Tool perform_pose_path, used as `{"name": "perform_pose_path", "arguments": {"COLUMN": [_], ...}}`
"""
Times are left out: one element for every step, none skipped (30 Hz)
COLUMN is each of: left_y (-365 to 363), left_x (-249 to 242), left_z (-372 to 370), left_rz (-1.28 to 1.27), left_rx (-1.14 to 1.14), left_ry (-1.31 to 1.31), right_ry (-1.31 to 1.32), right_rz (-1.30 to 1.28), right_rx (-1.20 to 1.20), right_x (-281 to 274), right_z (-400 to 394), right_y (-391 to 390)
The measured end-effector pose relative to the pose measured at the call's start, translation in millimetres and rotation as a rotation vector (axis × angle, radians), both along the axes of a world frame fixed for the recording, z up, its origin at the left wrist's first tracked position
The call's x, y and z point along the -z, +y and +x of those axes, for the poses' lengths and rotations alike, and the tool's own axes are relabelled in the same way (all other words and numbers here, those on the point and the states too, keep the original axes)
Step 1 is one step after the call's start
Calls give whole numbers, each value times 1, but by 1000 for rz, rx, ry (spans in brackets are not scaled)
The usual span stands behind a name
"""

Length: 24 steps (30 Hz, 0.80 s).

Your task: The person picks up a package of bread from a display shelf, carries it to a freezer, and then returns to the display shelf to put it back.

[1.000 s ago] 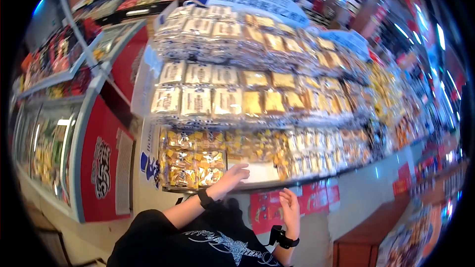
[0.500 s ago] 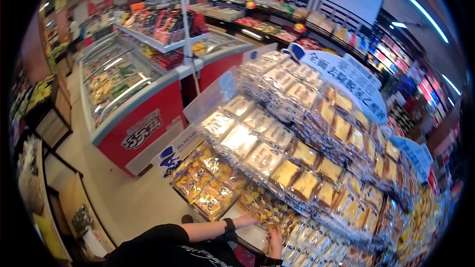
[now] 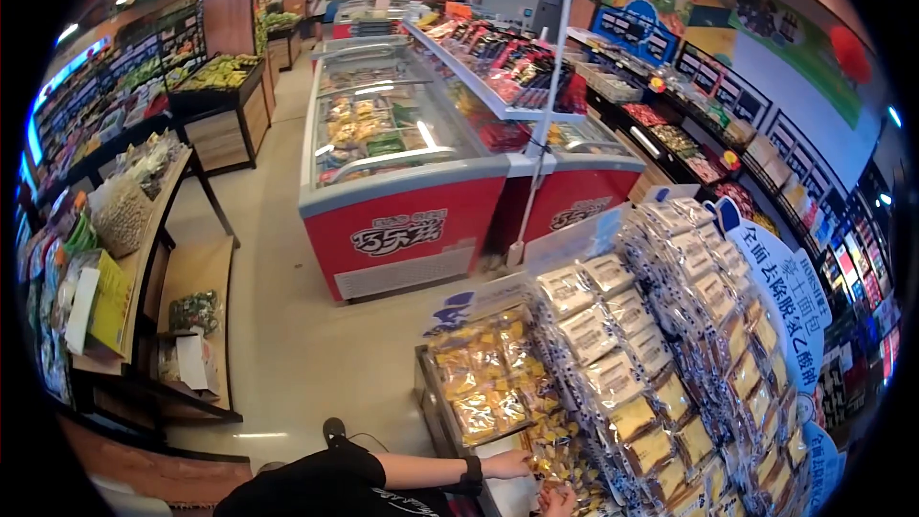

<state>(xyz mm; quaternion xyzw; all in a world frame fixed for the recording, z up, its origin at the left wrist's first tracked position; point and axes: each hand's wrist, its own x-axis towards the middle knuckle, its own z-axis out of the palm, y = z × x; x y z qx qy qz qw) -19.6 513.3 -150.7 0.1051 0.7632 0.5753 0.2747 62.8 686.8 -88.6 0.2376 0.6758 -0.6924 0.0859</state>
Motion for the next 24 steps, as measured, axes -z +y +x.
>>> {"name": "perform_pose_path", "arguments": {"left_y": [-10,-21,-36,-51,-67,-79,-98,-120,-141,-162,-184,-207,-230,-252,-273,-294,-315,-336,-357,-377,-396,-414,-432,-449], "left_x": [-4,-11,-29,-48,-64,-62,-76,-98,-113,-128,-142,-154,-165,-171,-172,-174,-177,-178,-180,-181,-182,-184,-185,-187], "left_z": [9,10,10,11,16,19,22,28,36,43,50,58,66,73,79,87,95,103,111,121,132,142,151,159], "left_rz": [2,2,37,75,90,171,135,97,94,49,3,-1,-8,-19,-19,-45,-89,-133,-139,-152,-169,-186,-104,-19], "left_rx": [-81,-90,-108,-128,-154,-225,-227,-226,-231,-265,-300,-307,-345,-384,-413,-460,-503,-545,-556,-571,-586,-595,-633,-671], "left_ry": [167,171,161,150,150,234,288,339,340,441,540,541,582,623,668,692,747,801,796,740,685,683,590,497], "right_ry": [66,71,77,82,115,115,167,215,224,229,248,266,231,229,238,246,200,197,293,386,383,395,402,401], "right_rz": [125,125,191,259,222,227,189,149,174,170,158,146,142,141,160,180,230,230,325,414,404,126,-153,-431], "right_rx": [101,92,58,24,41,31,-4,-36,-73,-80,-87,-95,-96,-106,-104,-104,-135,-149,-381,-616,-629,-633,-629,-618], "right_x": [-7,-6,-5,-5,-18,-38,-61,-86,-111,-115,-117,-120,-141,-151,-157,-163,-172,-163,-149,-134,-126,-120,-115,-113], "right_z": [1,-3,-8,-10,-13,-13,-12,-9,-6,-6,-5,-3,2,4,6,8,13,14,13,13,12,10,6,1], "right_y": [-12,-16,-16,-19,-36,-55,-79,-104,-129,-147,-165,-184,-212,-237,-260,-284,-307,-316,-321,-330,-346,-366,-388,-412]}}
